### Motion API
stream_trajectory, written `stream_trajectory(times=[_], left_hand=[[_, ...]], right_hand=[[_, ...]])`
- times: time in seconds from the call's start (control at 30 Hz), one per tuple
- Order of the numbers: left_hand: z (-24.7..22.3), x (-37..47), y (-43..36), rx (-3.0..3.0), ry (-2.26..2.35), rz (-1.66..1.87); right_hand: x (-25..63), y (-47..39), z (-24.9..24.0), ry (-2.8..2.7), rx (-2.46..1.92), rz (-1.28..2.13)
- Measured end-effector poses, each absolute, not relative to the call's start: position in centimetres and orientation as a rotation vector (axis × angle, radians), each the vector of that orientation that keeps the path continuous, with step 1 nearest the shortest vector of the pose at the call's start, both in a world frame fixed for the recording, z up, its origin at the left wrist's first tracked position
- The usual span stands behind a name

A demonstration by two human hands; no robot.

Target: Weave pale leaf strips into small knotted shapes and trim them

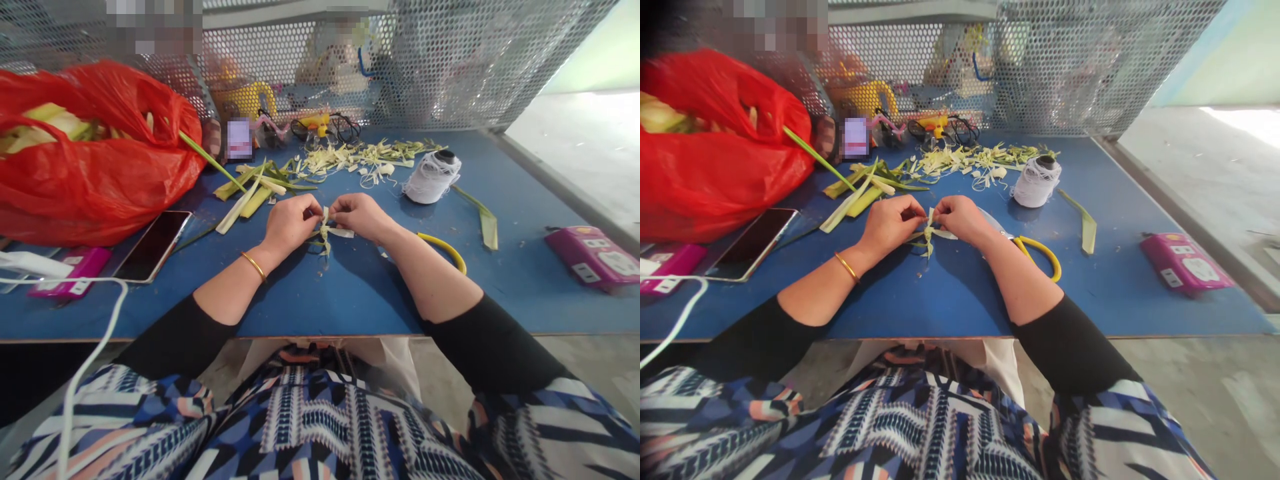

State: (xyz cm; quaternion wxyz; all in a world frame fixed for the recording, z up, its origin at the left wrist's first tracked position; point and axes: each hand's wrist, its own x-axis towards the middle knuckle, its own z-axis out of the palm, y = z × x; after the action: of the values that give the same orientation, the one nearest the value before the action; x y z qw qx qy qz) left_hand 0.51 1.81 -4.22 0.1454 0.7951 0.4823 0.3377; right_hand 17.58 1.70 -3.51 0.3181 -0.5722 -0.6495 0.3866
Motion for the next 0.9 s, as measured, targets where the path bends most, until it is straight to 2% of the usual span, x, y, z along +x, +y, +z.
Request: stream_trajectory(times=[0.13,0.33,0.73,0.9], left_hand=[[-4.2,0.5,1.8,2.382,1.324,0.981],[-4.0,0.5,1.7,2.419,1.291,0.979],[-3.9,0.4,2.1,2.05,1.36,1.005],[-4.2,0.1,2.6,1.962,1.376,0.954]], right_hand=[[17.2,1.5,-3.2,-1.773,-1.388,0.982],[17.1,1.0,-2.8,-1.754,-1.468,1.057],[17.6,1.5,-3.0,-1.487,-1.495,1.155],[18.3,1.5,-2.5,-1.596,-1.563,1.072]])
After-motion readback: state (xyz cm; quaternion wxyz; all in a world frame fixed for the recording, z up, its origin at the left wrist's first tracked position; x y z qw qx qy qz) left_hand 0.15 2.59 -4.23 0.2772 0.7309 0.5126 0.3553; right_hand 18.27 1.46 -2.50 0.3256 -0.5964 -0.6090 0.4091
